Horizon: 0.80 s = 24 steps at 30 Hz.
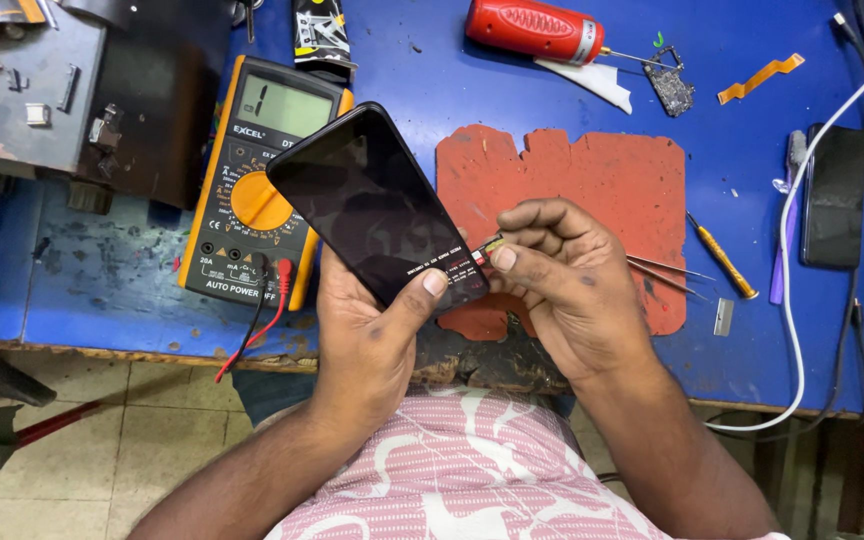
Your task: The person connects a white USB cable to a black smartphone to test its charging function, observing the screen for a charging icon. After confirming the connection, the person places the phone aside and uses a purple toothbrush to scrub a small circuit board resting on a red mat.
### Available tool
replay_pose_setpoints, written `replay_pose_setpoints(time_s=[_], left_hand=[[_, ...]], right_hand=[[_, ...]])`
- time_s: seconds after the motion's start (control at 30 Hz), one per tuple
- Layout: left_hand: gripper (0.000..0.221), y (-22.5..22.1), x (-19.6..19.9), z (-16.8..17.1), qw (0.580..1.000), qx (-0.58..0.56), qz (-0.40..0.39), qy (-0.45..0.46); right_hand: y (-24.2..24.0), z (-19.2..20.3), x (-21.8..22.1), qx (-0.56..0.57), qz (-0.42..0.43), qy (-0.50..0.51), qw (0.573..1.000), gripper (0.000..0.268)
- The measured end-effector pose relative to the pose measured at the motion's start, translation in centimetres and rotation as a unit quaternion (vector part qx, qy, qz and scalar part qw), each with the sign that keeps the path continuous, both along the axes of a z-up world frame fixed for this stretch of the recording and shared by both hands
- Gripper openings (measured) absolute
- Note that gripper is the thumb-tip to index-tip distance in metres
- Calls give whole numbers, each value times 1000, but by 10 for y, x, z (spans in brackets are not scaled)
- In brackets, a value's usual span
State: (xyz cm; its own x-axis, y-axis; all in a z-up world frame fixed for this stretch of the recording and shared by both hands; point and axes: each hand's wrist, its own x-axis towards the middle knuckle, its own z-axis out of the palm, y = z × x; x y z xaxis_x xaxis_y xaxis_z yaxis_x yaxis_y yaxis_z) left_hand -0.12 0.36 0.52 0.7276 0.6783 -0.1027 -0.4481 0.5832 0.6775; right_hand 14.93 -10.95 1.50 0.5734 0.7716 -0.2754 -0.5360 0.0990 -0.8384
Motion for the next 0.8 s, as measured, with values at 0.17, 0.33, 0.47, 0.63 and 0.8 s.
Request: replay_pose_setpoints(time_s=[0.17,0.33,0.47,0.63,0.8], left_hand=[[51,0,1,-1,1000,-2,3,3],[51,-1,0,-4,1000,18,14,2],[49,0,0,-5,999,31,20,-3],[45,3,0,-3,999,-48,-8,-21],[37,9,-1,-3,998,-37,-38,-16]], right_hand=[[3,5,-2,12,1,1,1000,24],[4,5,-11,-4,-32,-112,993,23],[3,3,-17,-55,-70,-228,970,17],[4,4,-16,-51,-68,-217,973,14],[3,6,-13,-53,-52,-242,967,15]])
